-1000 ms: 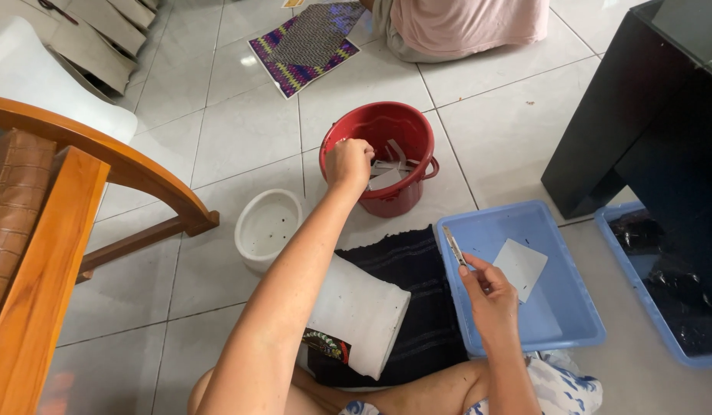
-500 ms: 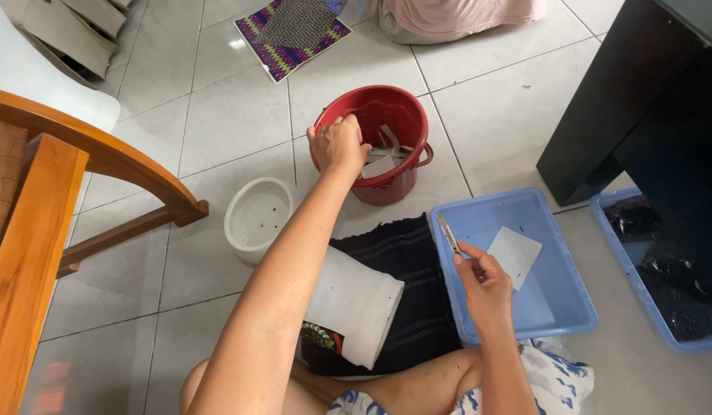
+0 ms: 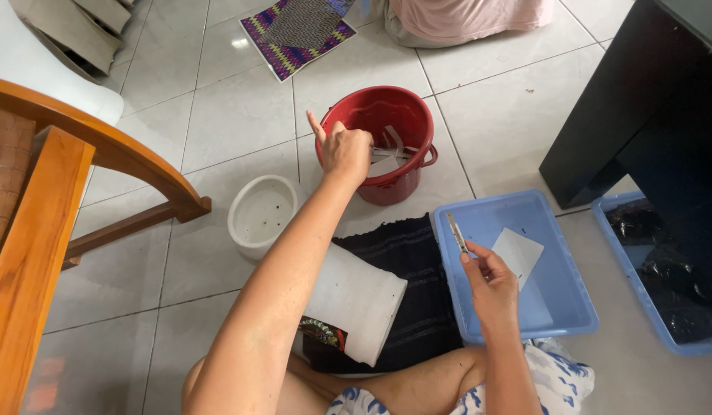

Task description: Applying a decorative sticker label to a white plastic bucket and smoothing it with a hand tool.

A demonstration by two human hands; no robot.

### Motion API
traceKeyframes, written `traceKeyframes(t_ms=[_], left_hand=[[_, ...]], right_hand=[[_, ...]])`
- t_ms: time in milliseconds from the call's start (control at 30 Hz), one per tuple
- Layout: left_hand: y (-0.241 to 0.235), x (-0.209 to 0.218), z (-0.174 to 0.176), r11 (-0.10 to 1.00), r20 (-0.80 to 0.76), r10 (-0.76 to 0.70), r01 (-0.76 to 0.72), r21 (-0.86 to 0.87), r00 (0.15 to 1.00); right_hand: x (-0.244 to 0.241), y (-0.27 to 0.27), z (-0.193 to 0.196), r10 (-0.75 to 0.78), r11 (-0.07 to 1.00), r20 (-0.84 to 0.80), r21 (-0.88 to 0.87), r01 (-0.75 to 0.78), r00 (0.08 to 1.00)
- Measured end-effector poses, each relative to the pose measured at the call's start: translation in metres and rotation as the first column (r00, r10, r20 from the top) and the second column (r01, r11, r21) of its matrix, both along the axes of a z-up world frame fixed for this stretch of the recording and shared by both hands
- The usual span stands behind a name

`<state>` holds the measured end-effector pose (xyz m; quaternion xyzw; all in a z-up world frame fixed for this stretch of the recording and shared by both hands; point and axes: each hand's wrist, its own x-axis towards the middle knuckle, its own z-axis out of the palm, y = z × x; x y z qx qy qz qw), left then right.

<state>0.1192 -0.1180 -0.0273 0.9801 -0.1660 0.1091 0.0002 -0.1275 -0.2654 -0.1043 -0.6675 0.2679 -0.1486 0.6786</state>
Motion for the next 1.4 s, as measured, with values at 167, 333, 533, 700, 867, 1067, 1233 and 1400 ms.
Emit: traceKeyframes(t_ms=[167,333,533,700,867,1067,1233,1400], left_hand=[[0.016,-0.020,0.008,1.000,-0.002,-0.024,0.024,-0.018,1.000],[0.025,-0.015,-0.002,0.996,0.044,0.015,-0.011,-0.090,0.999],[0.021,-0.014,0.000,0.974,0.107,0.031,-0.006,-0.226,0.994],[0.014,-0.016,0.000,1.000,-0.161,0.027,-0.027,0.003,0.987],[0.011,-0.017,-0.001,0.996,0.048,-0.034,0.038,-0.081,0.998],[0.005,-0.021,0.009,0.997,0.031,-0.017,0.020,-0.079,0.999],[0.011,-0.006,-0.016,0.996,0.121,-0.085,0.089,-0.022,0.989],[0.018,-0.010,-0.007,0.981,0.182,-0.096,0.125,-0.150,0.978]], right_hand=[[-0.003,0.005,-0.001,0.014,1.000,0.005,-0.025,-0.014,1.000],[-0.007,0.009,-0.001,0.014,0.999,-0.008,-0.033,-0.014,1.000],[-0.005,0.009,0.003,0.001,1.000,-0.001,-0.023,-0.001,1.000],[-0.003,0.007,0.006,0.012,1.000,-0.016,-0.015,-0.012,1.000],[-0.001,0.004,0.001,0.015,1.000,-0.005,-0.011,-0.015,1.000],[-0.001,0.002,0.001,0.009,1.000,0.000,-0.002,-0.009,1.000],[-0.002,0.004,0.001,0.012,1.000,0.009,-0.016,-0.012,1.000],[-0.004,0.006,0.004,0.009,1.000,-0.002,-0.014,-0.009,1.000]])
